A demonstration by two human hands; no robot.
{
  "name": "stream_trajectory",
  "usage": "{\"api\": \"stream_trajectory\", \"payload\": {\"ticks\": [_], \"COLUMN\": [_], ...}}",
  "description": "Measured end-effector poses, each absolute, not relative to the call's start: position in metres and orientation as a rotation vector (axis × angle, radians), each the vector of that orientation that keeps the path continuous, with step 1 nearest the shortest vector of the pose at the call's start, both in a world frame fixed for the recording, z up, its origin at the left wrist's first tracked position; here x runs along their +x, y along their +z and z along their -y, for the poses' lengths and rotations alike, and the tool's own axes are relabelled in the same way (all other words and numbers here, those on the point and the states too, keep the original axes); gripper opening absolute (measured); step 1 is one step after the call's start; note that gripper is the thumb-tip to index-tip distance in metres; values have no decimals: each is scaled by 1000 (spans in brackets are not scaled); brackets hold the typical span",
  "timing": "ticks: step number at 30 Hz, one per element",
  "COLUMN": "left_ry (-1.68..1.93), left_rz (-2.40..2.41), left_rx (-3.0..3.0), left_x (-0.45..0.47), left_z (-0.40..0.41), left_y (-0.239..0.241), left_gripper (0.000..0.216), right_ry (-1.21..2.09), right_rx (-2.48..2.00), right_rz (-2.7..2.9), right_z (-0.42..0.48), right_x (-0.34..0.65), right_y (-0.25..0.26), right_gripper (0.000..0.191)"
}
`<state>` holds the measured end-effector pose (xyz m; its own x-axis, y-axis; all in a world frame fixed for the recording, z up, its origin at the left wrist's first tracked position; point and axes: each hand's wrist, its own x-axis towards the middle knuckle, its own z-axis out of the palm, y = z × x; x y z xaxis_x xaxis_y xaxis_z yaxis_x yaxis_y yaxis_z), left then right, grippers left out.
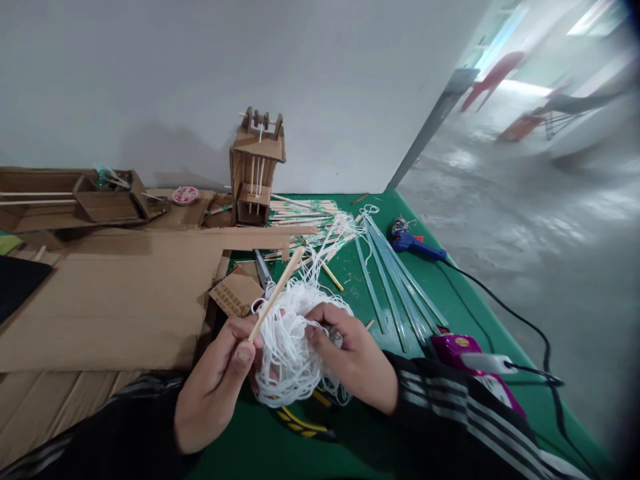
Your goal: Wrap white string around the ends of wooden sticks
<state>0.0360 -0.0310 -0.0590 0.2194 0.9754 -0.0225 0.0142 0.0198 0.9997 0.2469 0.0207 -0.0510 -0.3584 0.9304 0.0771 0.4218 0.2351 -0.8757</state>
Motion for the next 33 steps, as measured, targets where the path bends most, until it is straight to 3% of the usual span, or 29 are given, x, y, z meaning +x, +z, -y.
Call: {"api": "stream_trajectory", "payload": {"ticks": [8, 15, 19, 26, 33], "left_ry": [1057, 1158, 1211, 1231, 1206], "left_rz": [-1135, -1154, -1156, -1224, -1203], "left_rx": [1438, 1565, 1536, 1193, 1136], "left_x": [34, 33, 37, 42, 44], "left_z": [35, 34, 33, 36, 36], "left_y": [-67, -65, -56, -54, -53], "left_gripper": [21, 20, 20, 26, 25], "right_ry": [1327, 1279, 1155, 714, 274], "right_rx": [-1003, -1055, -1087, -1108, -985], "right_rz": [1543, 1542, 1634, 1926, 1931], "right_z": [-18, -18, -15, -11, -3], "right_x": [251, 248, 245, 244, 243], "right_y": [-51, -50, -50, -53, -47], "right_gripper": [13, 9, 3, 38, 31]}}
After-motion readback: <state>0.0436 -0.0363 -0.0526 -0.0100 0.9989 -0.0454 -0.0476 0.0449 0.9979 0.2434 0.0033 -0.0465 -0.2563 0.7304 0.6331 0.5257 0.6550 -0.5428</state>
